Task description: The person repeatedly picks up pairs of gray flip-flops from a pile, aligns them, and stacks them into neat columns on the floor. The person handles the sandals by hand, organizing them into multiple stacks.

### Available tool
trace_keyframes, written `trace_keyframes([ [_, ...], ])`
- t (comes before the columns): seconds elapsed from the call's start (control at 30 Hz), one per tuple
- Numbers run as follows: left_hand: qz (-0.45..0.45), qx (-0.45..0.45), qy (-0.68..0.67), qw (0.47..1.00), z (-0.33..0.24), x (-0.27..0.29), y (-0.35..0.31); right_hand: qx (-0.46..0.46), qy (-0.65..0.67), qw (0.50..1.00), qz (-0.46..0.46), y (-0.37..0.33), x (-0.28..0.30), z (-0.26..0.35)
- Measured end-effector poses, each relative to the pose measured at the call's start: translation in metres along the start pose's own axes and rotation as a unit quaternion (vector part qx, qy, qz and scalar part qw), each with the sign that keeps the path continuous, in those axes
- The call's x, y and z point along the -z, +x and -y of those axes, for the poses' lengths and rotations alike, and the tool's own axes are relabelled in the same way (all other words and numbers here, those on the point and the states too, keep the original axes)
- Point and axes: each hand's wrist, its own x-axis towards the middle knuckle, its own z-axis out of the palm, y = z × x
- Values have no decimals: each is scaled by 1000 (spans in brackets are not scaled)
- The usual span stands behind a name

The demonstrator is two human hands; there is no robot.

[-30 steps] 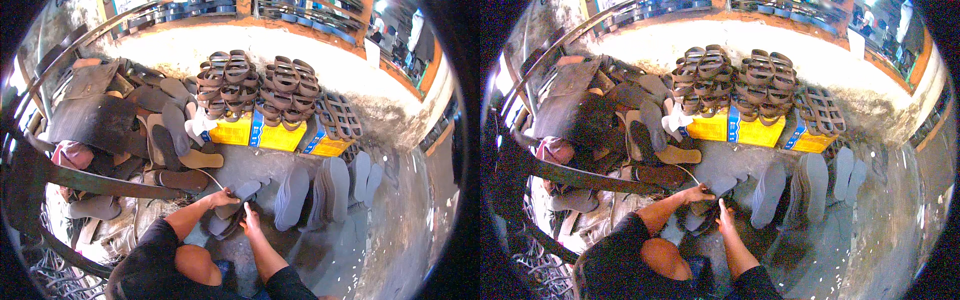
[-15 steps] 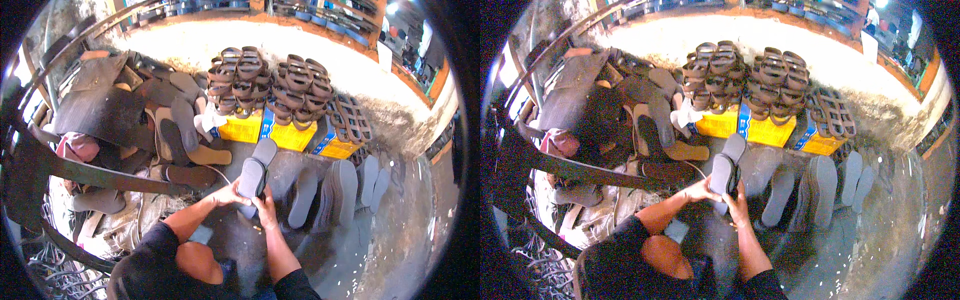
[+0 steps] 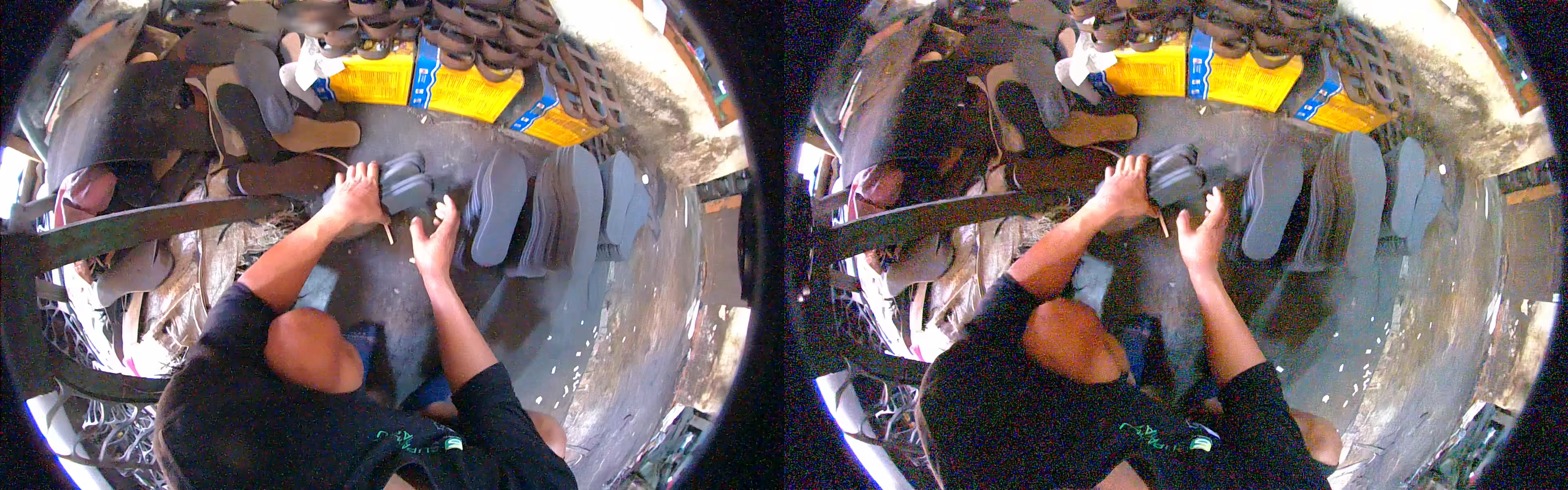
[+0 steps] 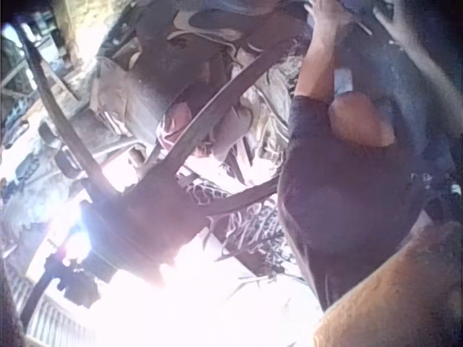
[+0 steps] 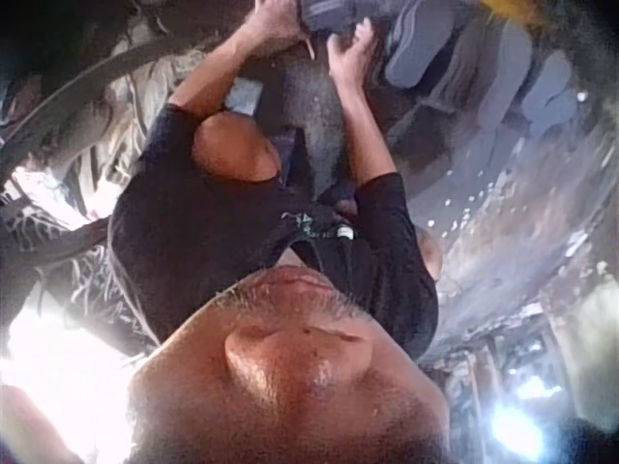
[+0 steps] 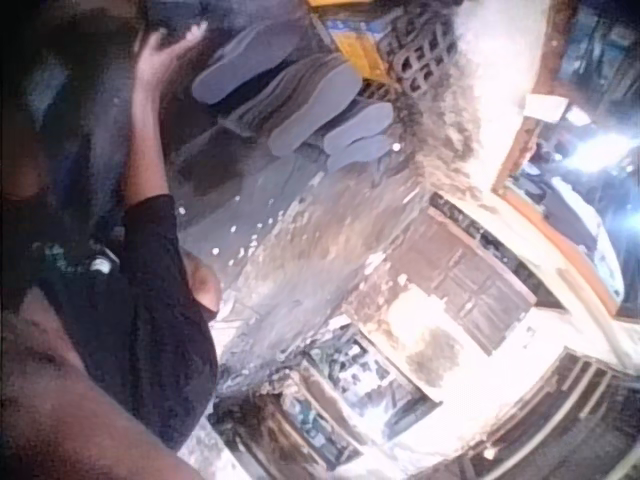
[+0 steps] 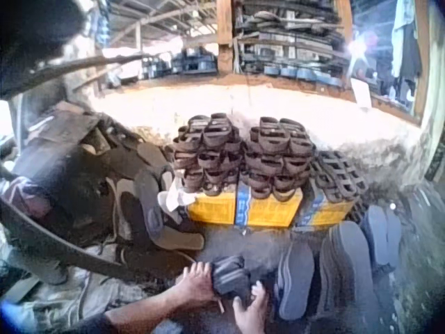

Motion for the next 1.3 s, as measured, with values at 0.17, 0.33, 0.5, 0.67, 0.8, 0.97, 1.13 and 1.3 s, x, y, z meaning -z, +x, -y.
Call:
trace_keyframes([
  [0.17,8,-22,124,992,9,-58,-5,184,-218,948,140,16,-33,19],
  [0.33,49,-143,139,979,29,-54,-11,113,-345,854,371,47,-53,18],
  [0.5,-99,-119,-274,949,69,88,3,87,-140,970,179,54,-29,-17],
  [0.67,-156,-323,-170,918,-4,87,-7,123,23,990,72,36,-40,-22],
  [0.8,-132,-286,-245,917,8,29,21,46,-63,990,120,26,-31,-42],
  [0.97,-28,-87,-339,936,74,-21,34,93,-335,929,126,23,-21,7],
  [1.13,29,-32,-420,907,83,-87,44,107,-338,927,123,26,-36,-26],
  [1.3,22,-174,-446,878,52,-1,42,136,-178,973,48,19,-30,-46],
])
